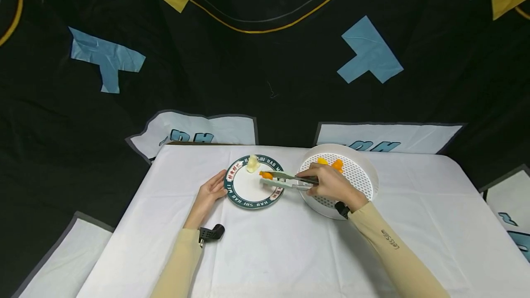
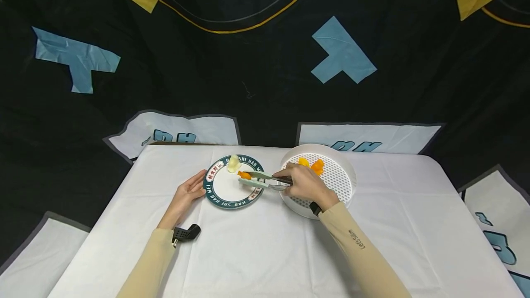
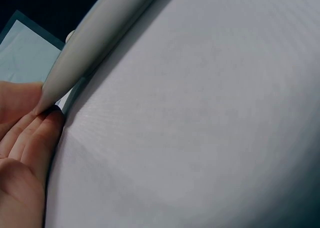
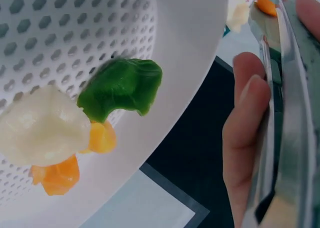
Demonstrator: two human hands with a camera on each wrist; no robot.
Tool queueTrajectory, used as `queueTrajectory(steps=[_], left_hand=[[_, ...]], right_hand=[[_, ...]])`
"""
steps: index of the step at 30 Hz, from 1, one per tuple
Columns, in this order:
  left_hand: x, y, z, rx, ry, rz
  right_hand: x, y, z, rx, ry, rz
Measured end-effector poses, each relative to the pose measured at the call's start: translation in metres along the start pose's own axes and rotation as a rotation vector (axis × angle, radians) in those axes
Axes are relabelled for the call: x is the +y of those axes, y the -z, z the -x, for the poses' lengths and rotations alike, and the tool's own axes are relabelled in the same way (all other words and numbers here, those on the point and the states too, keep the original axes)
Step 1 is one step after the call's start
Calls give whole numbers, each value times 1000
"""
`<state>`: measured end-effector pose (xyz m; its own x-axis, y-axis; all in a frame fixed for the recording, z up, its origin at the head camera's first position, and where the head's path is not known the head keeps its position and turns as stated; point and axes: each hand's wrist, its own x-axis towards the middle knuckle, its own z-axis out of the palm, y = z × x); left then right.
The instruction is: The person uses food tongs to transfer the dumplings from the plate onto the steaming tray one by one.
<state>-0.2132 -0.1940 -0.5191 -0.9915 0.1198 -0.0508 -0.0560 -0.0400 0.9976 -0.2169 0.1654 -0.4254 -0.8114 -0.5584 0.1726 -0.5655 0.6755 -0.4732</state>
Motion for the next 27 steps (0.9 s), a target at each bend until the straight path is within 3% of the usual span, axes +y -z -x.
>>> queueTrajectory(steps=[9, 17, 27], left_hand=[[-2, 0, 0, 1, 2, -2], [-2, 2, 1, 11, 10, -12], [-1, 2, -1, 12, 3, -11]], right_hand=[[2, 4, 7, 18, -4, -20], [5, 26, 25, 75, 31, -1], [33, 55, 64, 157, -71, -12]])
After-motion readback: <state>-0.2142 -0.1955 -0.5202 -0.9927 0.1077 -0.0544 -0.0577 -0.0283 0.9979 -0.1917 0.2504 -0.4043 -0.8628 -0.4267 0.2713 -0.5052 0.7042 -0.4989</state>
